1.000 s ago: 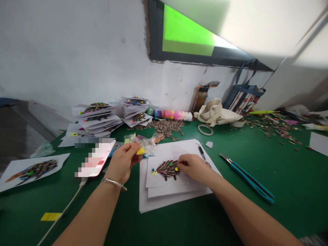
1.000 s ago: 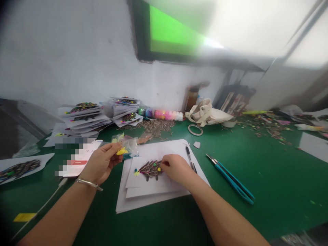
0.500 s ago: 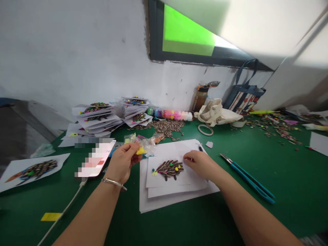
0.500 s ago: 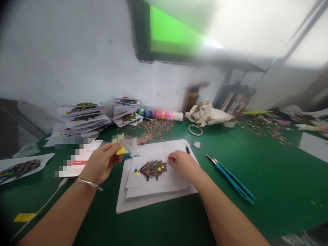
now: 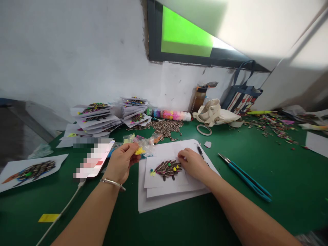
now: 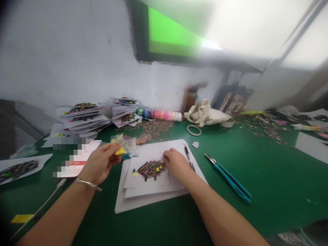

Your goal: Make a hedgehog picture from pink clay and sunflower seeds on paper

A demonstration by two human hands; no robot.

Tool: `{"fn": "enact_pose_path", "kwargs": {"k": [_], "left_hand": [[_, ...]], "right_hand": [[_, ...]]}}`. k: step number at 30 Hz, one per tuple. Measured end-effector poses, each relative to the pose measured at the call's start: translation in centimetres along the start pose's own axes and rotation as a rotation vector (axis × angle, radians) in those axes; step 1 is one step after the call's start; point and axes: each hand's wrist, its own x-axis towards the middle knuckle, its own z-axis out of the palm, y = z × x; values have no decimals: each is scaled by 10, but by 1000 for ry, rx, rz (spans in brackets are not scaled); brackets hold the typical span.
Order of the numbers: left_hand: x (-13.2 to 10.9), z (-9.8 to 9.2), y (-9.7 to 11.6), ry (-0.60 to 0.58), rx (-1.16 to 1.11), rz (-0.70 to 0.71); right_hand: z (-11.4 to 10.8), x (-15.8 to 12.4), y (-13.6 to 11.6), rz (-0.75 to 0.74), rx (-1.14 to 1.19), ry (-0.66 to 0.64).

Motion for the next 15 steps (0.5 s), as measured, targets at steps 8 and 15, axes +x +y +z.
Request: {"fn": "enact_pose_path", "kwargs": {"k": [8,15], "left_hand": [[-1,0,0,-6,0,-1],[1,-1,1,6,-8,-3]], "right_hand": [[-1,5,7,131,382,74],[0,11,18,255,872,173]]}}
